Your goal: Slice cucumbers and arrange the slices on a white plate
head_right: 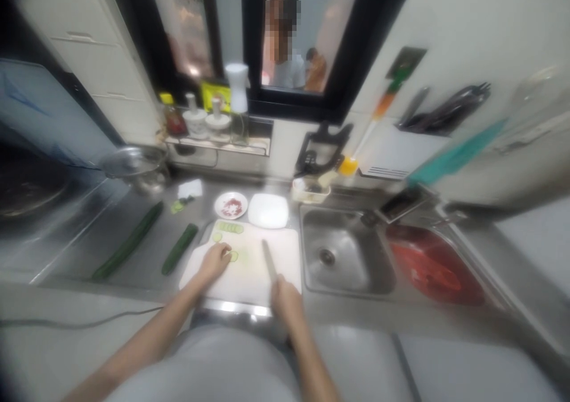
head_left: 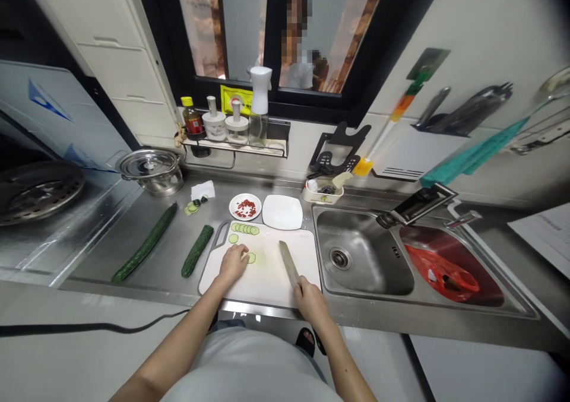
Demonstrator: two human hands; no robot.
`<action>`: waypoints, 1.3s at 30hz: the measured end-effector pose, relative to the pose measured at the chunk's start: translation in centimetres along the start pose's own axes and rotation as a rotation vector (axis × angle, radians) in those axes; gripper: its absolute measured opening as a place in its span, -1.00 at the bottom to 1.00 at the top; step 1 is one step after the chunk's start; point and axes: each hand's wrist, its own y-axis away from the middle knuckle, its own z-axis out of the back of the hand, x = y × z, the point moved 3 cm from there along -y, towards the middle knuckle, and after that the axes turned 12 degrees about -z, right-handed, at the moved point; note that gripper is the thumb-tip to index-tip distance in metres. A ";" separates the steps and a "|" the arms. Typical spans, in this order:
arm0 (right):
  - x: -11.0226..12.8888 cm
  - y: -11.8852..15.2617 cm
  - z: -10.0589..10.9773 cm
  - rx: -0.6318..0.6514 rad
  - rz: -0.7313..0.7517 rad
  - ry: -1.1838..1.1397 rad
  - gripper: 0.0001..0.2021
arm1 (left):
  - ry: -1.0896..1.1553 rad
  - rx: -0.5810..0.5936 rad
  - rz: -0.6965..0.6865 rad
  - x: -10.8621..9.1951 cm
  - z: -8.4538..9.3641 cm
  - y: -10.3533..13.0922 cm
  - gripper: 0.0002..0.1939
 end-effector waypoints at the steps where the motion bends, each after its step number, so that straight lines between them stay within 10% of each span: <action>1: -0.1 -0.2 0.0 -0.006 -0.002 -0.007 -0.73 | -0.015 0.011 -0.003 -0.2 0.0 0.1 -0.79; 39: 0.7 -1.3 -1.0 0.020 0.007 -0.035 -0.69 | -0.129 0.135 0.099 -2.7 1.2 -0.9 -0.85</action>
